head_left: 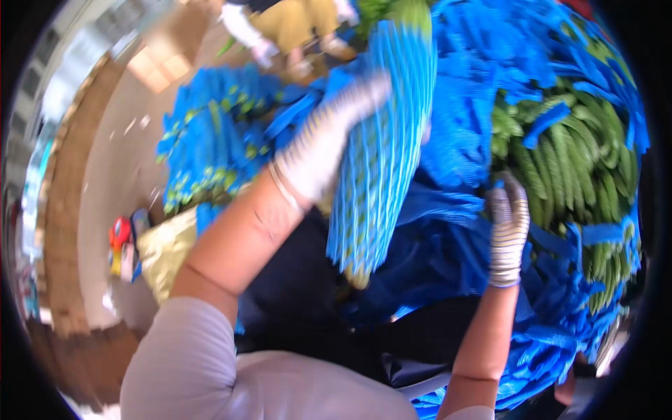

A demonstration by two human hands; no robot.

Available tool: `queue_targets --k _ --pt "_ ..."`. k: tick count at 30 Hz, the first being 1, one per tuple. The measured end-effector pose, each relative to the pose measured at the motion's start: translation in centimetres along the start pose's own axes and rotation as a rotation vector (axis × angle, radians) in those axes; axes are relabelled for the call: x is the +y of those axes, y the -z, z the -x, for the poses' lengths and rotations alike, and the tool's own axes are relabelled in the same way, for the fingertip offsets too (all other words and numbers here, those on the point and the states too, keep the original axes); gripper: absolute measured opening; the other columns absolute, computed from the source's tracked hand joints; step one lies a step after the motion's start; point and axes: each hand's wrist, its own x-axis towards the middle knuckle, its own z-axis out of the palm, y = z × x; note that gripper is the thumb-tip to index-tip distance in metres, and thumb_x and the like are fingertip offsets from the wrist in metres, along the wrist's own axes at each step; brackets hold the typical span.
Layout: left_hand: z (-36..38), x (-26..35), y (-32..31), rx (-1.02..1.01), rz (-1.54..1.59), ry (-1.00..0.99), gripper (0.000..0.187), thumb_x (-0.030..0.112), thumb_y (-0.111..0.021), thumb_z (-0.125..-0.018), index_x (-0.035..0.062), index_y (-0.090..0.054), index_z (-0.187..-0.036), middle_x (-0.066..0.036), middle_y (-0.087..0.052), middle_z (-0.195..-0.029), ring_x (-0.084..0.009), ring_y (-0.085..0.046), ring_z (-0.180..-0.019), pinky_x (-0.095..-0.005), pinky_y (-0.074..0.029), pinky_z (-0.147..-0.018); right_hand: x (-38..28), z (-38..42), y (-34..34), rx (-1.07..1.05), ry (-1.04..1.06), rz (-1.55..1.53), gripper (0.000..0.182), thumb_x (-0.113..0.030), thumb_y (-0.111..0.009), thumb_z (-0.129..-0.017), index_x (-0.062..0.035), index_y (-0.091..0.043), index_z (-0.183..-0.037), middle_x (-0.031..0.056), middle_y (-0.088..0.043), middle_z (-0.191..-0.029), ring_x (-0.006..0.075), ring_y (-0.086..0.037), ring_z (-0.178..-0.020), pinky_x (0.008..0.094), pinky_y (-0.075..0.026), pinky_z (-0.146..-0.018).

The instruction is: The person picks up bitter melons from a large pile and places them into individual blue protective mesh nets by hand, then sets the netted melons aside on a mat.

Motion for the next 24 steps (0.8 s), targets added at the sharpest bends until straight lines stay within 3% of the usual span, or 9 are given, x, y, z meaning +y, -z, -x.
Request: queue_targets --k 2,4,6,8,12,14,17,22,24 --pt "1.8 6.4 3.0 -0.017 -0.329 -0.248 0.061 0.05 -0.056 -0.09 -0.0026 -0.055 -0.12 -0.013 -0.065 -0.098 -0.0203 -0.065 -0.085 -0.0308 -0.055 -0.076 0.7 -0.5 0.7 -0.044 -0.033 0.081 0.039 -0.018 -0.061 -0.094 -0.0014 -0.052 -0.128 -0.0003 -0.056 -0.087 0.0069 -0.05 -0.076 0.0221 -0.043 -0.072" --pt "4.6 12.4 3.9 0.091 -0.265 -0.477 0.049 0.042 -0.043 -0.099 -0.0017 -0.06 -0.115 -0.013 -0.068 -0.097 -0.0221 -0.067 -0.087 -0.0331 -0.058 -0.073 2.1 -1.0 1.1 -0.077 0.028 0.097 0.044 -0.02 -0.059 -0.095 -0.0015 -0.048 -0.133 -0.0016 -0.055 -0.083 0.006 -0.047 -0.074 0.0214 -0.041 -0.073" --pt "8.5 16.7 7.1 0.298 -0.456 -0.498 0.05 0.045 -0.055 -0.092 0.0006 -0.059 -0.114 -0.012 -0.066 -0.09 -0.0214 -0.064 -0.075 -0.0316 -0.054 -0.066 2.4 -1.2 1.2 -0.122 0.043 0.15 0.046 -0.022 -0.058 -0.095 -0.0017 -0.047 -0.136 -0.0023 -0.054 -0.082 0.006 -0.046 -0.073 0.021 -0.04 -0.072" --pt "14.3 18.6 12.4 0.65 -0.592 -0.366 0.056 0.048 -0.059 -0.089 -0.0009 -0.057 -0.118 -0.01 -0.066 -0.092 -0.0175 -0.064 -0.082 -0.0305 -0.053 -0.074 2.4 -1.1 0.8 -0.189 0.05 0.189 0.049 -0.023 -0.058 -0.095 -0.0021 -0.045 -0.138 -0.0028 -0.054 -0.082 0.0058 -0.045 -0.072 0.0206 -0.039 -0.071" --pt "27.5 13.8 23.3 1.012 -0.802 -0.203 0.05 0.04 -0.065 -0.087 0.0076 -0.056 -0.123 -0.004 -0.064 -0.091 -0.0136 -0.063 -0.077 -0.029 -0.052 -0.066 3.1 -1.3 0.3 -0.29 0.004 0.269 0.046 -0.021 -0.057 -0.096 -0.0048 -0.046 -0.138 -0.0014 -0.056 -0.085 0.0066 -0.046 -0.073 0.0219 -0.042 -0.071" --pt "34.6 9.6 26.1 1.158 -0.57 0.017 0.06 0.032 -0.072 -0.08 0.0037 -0.052 -0.13 -0.007 -0.064 -0.108 -0.0165 -0.06 -0.096 -0.0345 -0.049 -0.087 4.1 -2.1 1.2 -0.314 0.011 0.367 0.046 -0.018 -0.057 -0.096 -0.0054 -0.045 -0.139 0.0029 -0.062 -0.092 0.0093 -0.053 -0.077 0.0241 -0.045 -0.075" --pt "44.2 2.0 30.6 1.412 -0.556 0.197 0.065 0.023 -0.075 -0.078 -0.0001 -0.048 -0.132 -0.01 -0.063 -0.114 -0.0203 -0.059 -0.102 -0.0355 -0.046 -0.092 5.1 -2.6 1.8 -0.285 -0.126 0.33 0.05 -0.022 -0.059 -0.093 -0.0042 -0.046 -0.138 0.0049 -0.063 -0.095 0.0105 -0.056 -0.078 0.0252 -0.048 -0.078" --pt "60.2 -6.3 33.1 1.702 -0.751 0.418 0.085 0.016 -0.078 -0.071 -0.0017 -0.034 -0.142 -0.014 -0.061 -0.121 -0.025 -0.058 -0.109 -0.0358 -0.044 -0.095 8.1 -4.0 3.4 -0.296 -0.262 0.274 0.053 -0.022 -0.06 -0.092 -0.0012 -0.043 -0.138 0.0052 -0.061 -0.092 0.01 -0.053 -0.074 0.0241 -0.045 -0.068" --pt "61.8 -5.9 30.7 1.767 -0.811 0.683 0.087 0.015 -0.078 -0.071 0.0004 -0.032 -0.144 -0.016 -0.059 -0.124 -0.0253 -0.059 -0.108 -0.0353 -0.045 -0.094 9.8 -4.9 4.8 -0.307 -0.288 0.312 0.055 -0.022 -0.06 -0.092 -0.0003 -0.042 -0.138 0.0052 -0.059 -0.089 0.0098 -0.051 -0.071 0.0238 -0.044 -0.063"
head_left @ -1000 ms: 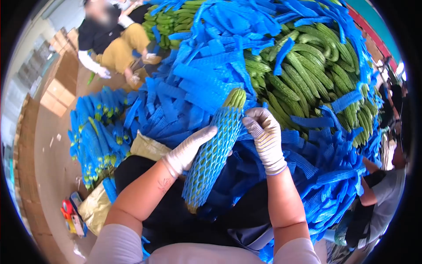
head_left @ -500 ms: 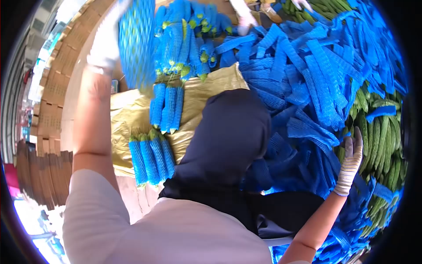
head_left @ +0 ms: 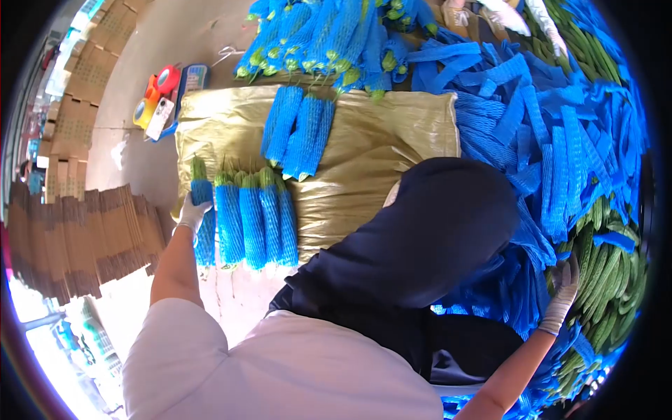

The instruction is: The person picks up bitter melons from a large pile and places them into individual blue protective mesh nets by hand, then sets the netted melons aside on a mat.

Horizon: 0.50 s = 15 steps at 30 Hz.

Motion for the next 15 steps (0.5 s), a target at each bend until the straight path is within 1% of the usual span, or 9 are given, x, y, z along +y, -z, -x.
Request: queue_targets --k 2,4,7,9,10,12,13,14,15 --pt "-2.4 -5.1 0.6 0.024 -0.045 0.049 0.089 0.012 -0.078 -0.07 0.002 -0.03 -0.145 -0.017 -0.057 -0.125 -0.0257 -0.059 -0.108 -0.0353 -0.045 -0.094 3.1 -1.6 2.2 -0.101 -0.091 -0.179 0.061 -0.033 -0.066 -0.089 -0.0038 -0.045 -0.138 0.006 -0.062 -0.093 0.0084 -0.053 -0.07 0.0198 -0.042 -0.06" --pt "-3.5 -8.2 0.5 0.043 0.104 0.032 0.093 0.009 -0.079 -0.069 0.002 -0.027 -0.146 -0.017 -0.058 -0.124 -0.0258 -0.058 -0.11 -0.035 -0.044 -0.095 2.5 -0.8 1.3 -0.09 -0.063 -0.17 0.062 -0.034 -0.068 -0.088 -0.0034 -0.044 -0.137 0.0056 -0.061 -0.09 0.0073 -0.05 -0.066 0.0191 -0.04 -0.056" --pt "-5.3 -11.4 0.2 0.026 -0.005 -0.004 0.096 0.006 -0.079 -0.069 0.0013 -0.023 -0.147 -0.018 -0.056 -0.126 -0.0267 -0.057 -0.112 -0.0337 -0.043 -0.096 2.3 -0.7 1.1 -0.207 -0.109 -0.159 0.061 -0.03 -0.068 -0.089 -0.0033 -0.043 -0.137 0.0042 -0.06 -0.088 0.007 -0.05 -0.063 0.0194 -0.04 -0.054" --pt "-6.0 -12.7 -0.6 0.04 -0.053 -0.013 0.097 0.004 -0.078 -0.07 0.0047 -0.022 -0.149 -0.019 -0.054 -0.129 -0.0285 -0.056 -0.113 -0.0352 -0.044 -0.096 2.1 -0.1 0.5 0.005 -0.164 0.02 0.064 -0.028 -0.066 -0.089 -0.0005 -0.039 -0.14 0.0038 -0.057 -0.084 0.0071 -0.043 -0.058 0.0212 -0.039 -0.054" --pt "-6.4 -13.0 -0.9 0.032 -0.049 -0.012 0.097 0.004 -0.078 -0.07 0.0047 -0.022 -0.149 -0.019 -0.054 -0.129 -0.0285 -0.056 -0.113 -0.0352 -0.044 -0.096 1.7 0.4 0.3 0.01 -0.16 0.028 0.064 -0.028 -0.066 -0.089 -0.0005 -0.039 -0.14 0.0038 -0.057 -0.084 0.0071 -0.043 -0.058 0.0212 -0.039 -0.054" --pt "-7.8 -14.2 -1.9 0.151 -0.227 0.029 0.101 0.005 -0.08 -0.068 0.0105 -0.021 -0.15 -0.021 -0.052 -0.13 -0.0314 -0.056 -0.114 -0.0382 -0.044 -0.096 0.5 2.0 0.0 0.048 -0.129 0.099 0.061 -0.027 -0.066 -0.088 -0.0023 -0.042 -0.139 0.0035 -0.057 -0.085 0.0072 -0.045 -0.059 0.0211 -0.041 -0.053" --pt "-8.4 -14.8 -2.4 0.159 -0.348 0.013 0.089 0.009 -0.072 -0.077 0.0153 -0.022 -0.15 -0.024 -0.05 -0.132 -0.0354 -0.054 -0.118 -0.0406 -0.045 -0.096 0.5 2.2 0.5 0.057 -0.127 0.106 0.061 -0.027 -0.066 -0.088 -0.0023 -0.042 -0.139 0.0035 -0.057 -0.085 0.0072 -0.045 -0.059 0.0211 -0.041 -0.053" --pt "-9.1 -15.3 -2.8 0.149 -0.343 0.011 0.089 0.009 -0.072 -0.077 0.0153 -0.022 -0.15 -0.024 -0.05 -0.132 -0.0354 -0.054 -0.118 -0.0406 -0.045 -0.096 0.6 2.2 1.2 0.016 -0.125 0.05 0.057 -0.023 -0.065 -0.089 -0.0032 -0.043 -0.138 0.0022 -0.056 -0.081 0.007 -0.044 -0.056 0.0213 -0.038 -0.05" --pt "-10.2 -16.3 -3.4 0.072 -0.412 0.11 0.078 0.011 -0.064 -0.081 0.0146 -0.025 -0.149 -0.024 -0.052 -0.131 -0.036 -0.054 -0.118 -0.0411 -0.045 -0.096 0.8 2.0 1.9 -0.026 -0.123 -0.005 0.053 -0.02 -0.065 -0.09 -0.0042 -0.044 -0.137 0.001 -0.055 -0.077 0.0067 -0.044 -0.054 0.0215 -0.036 -0.047"
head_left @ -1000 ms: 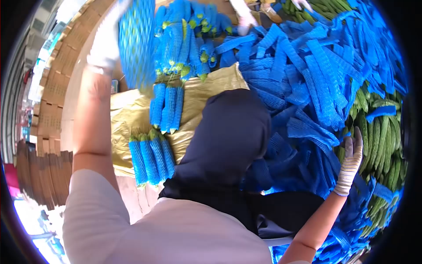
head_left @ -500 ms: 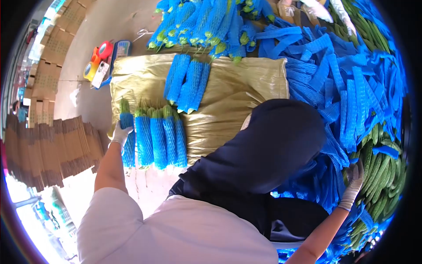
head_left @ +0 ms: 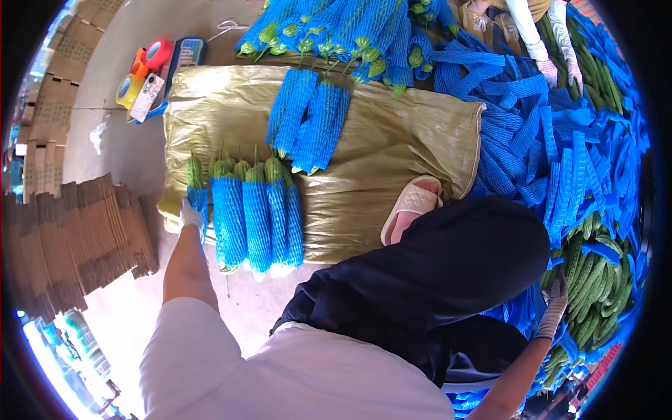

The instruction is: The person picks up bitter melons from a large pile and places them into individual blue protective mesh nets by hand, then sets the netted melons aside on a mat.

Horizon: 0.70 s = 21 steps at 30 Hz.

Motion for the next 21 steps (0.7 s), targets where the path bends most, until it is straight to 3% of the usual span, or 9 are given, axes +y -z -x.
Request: queue_targets --k 3,5,7,8,11,12,13,15,21 --pt "-4.6 -2.3 -4.3 -0.215 -0.382 -0.052 0.054 0.013 -0.044 -0.087 0.0117 -0.039 -0.142 -0.022 -0.058 -0.124 -0.0361 -0.057 -0.115 -0.0418 -0.046 -0.095 0.4 -0.3 1.4 0.055 -0.038 0.035 0.05 -0.019 -0.063 -0.091 -0.0042 -0.046 -0.136 0.0027 -0.057 -0.079 0.0078 -0.046 -0.054 0.0208 -0.037 -0.046" --pt "-6.1 -3.0 -5.5 -0.264 0.018 -0.003 0.049 0.013 -0.046 -0.085 0.0101 -0.049 -0.134 -0.021 -0.063 -0.118 -0.0344 -0.06 -0.111 -0.0416 -0.047 -0.092 -1.0 1.6 0.0 0.098 -0.012 0.125 0.048 -0.019 -0.06 -0.091 -0.003 -0.048 -0.134 0.0059 -0.061 -0.085 0.0113 -0.054 -0.059 0.0218 -0.043 -0.05" --pt "4.7 9.1 3.3 -0.118 0.268 0.014 0.044 0.017 -0.048 -0.084 0.0074 -0.055 -0.126 -0.026 -0.063 -0.113 -0.0371 -0.061 -0.106 -0.0418 -0.049 -0.086 -3.6 4.3 -3.0 0.103 0.093 0.288 0.049 -0.016 -0.06 -0.086 0.0029 -0.051 -0.13 0.0066 -0.061 -0.088 0.0122 -0.057 -0.068 0.0231 -0.048 -0.06" --pt "3.1 10.3 3.9 -0.119 0.088 -0.061 0.042 0.02 -0.048 -0.086 0.007 -0.055 -0.126 -0.026 -0.062 -0.114 -0.0375 -0.061 -0.104 -0.0422 -0.048 -0.087 -5.5 6.0 -5.3 0.078 0.044 0.279 0.047 -0.017 -0.059 -0.087 0.0031 -0.052 -0.129 0.0076 -0.062 -0.09 0.013 -0.059 -0.072 0.0234 -0.049 -0.063" --pt "-5.3 13.0 0.5 -0.026 0.73 -0.423 0.049 0.015 -0.06 -0.09 0.0003 -0.047 -0.135 -0.017 -0.053 -0.135 -0.0296 -0.05 -0.124 -0.0363 -0.038 -0.105 -7.5 7.0 -7.3 -0.092 0.004 0.517 0.043 -0.021 -0.06 -0.087 0.0034 -0.057 -0.123 0.012 -0.066 -0.099 0.0165 -0.064 -0.084 0.0288 -0.051 -0.074" --pt "-4.0 17.5 2.2 -0.035 0.573 -0.53 0.048 0.015 -0.06 -0.091 0.0003 -0.047 -0.135 -0.017 -0.053 -0.134 -0.0288 -0.05 -0.124 -0.036 -0.038 -0.105 -6.1 6.5 -6.9 -0.114 0.041 0.772 0.045 -0.021 -0.062 -0.085 0.0017 -0.056 -0.123 0.0133 -0.067 -0.104 0.0197 -0.065 -0.087 0.0324 -0.051 -0.08" --pt "-1.8 22.0 4.9 -0.026 0.414 -0.635 0.047 0.016 -0.059 -0.092 0.0003 -0.047 -0.135 -0.016 -0.053 -0.134 -0.0279 -0.051 -0.124 -0.0357 -0.038 -0.105 -10.7 8.5 -10.0 -0.174 -0.094 0.76 0.045 -0.023 -0.063 -0.084 -0.0006 -0.058 -0.123 0.0157 -0.067 -0.11 0.0247 -0.066 -0.094 0.0338 -0.05 -0.085" --pt "1.4 30.7 8.4 0.103 0.207 -1.07 0.044 0.014 -0.057 -0.093 0.0026 -0.048 -0.135 -0.015 -0.054 -0.133 -0.0266 -0.051 -0.123 -0.0349 -0.037 -0.105 -9.4 7.4 -10.1 -0.262 0.023 0.774 0.047 -0.025 -0.062 -0.084 -0.0026 -0.057 -0.125 0.0202 -0.065 -0.115 0.0304 -0.062 -0.108 0.0367 -0.047 -0.092" --pt "32.6 51.4 18.5 -0.293 0.781 -1.625 0.035 0.01 -0.056 -0.093 0.0009 -0.055 -0.127 -0.013 -0.059 -0.125 -0.0213 -0.055 -0.117 -0.0314 -0.039 -0.103 -7.7 5.2 -14.5 -0.179 -0.017 0.888 0.069 -0.03 -0.065 -0.084 -0.0083 -0.038 -0.142 0.0233 -0.064 -0.113 0.0364 -0.062 -0.106 0.0413 -0.047 -0.091"
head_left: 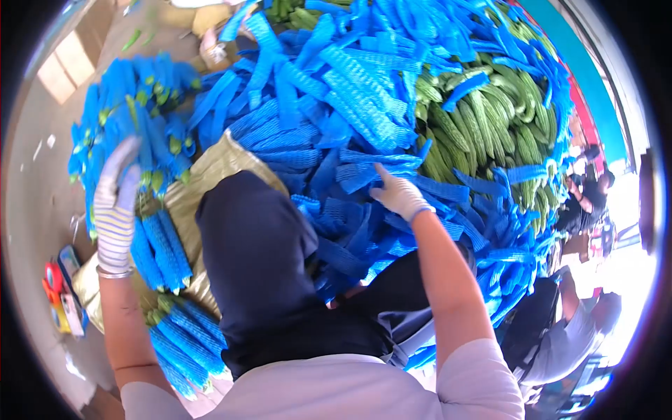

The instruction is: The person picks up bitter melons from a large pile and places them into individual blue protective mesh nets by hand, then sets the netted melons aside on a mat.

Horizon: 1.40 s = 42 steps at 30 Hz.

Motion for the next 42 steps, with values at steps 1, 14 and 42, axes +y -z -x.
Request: queue_targets --k 1,14,42 --pt "-1.6 4.2 -3.2 -0.1 0.09 -0.031 0.035 0.009 -0.053 -0.094 0.0011 -0.054 -0.128 -0.012 -0.059 -0.126 -0.0213 -0.055 -0.117 -0.0321 -0.039 -0.103 -0.2 -0.5 -0.9 -0.017 -0.014 -0.059 0.073 -0.034 -0.066 -0.082 -0.0092 -0.037 -0.143 0.0253 -0.062 -0.117 0.0375 -0.059 -0.11 0.042 -0.046 -0.094" --pt "-6.0 12.9 -26.8 -0.844 0.233 -0.238 0.044 0.007 -0.076 -0.077 0.0057 -0.055 -0.117 -0.005 -0.058 -0.105 -0.0165 -0.057 -0.097 -0.0296 -0.047 -0.078 -0.3 4.2 9.1 0.241 0.226 -1.309 0.039 -0.031 -0.07 -0.088 0.0004 -0.064 -0.111 0.0017 -0.066 -0.09 0.0072 -0.057 -0.069 0.0228 -0.047 -0.061" --pt "-6.1 10.2 -32.2 -0.763 0.976 0.704 0.006 0.008 -0.062 -0.089 0.0078 -0.062 -0.095 0.001 -0.059 -0.08 -0.0077 -0.053 -0.068 -0.0202 -0.043 -0.062 0.0 1.9 5.6 0.093 0.401 -1.708 0.058 -0.02 -0.066 -0.091 0.0031 -0.04 -0.138 0.0048 -0.056 -0.114 0.0101 -0.052 -0.101 0.0249 -0.044 -0.087"
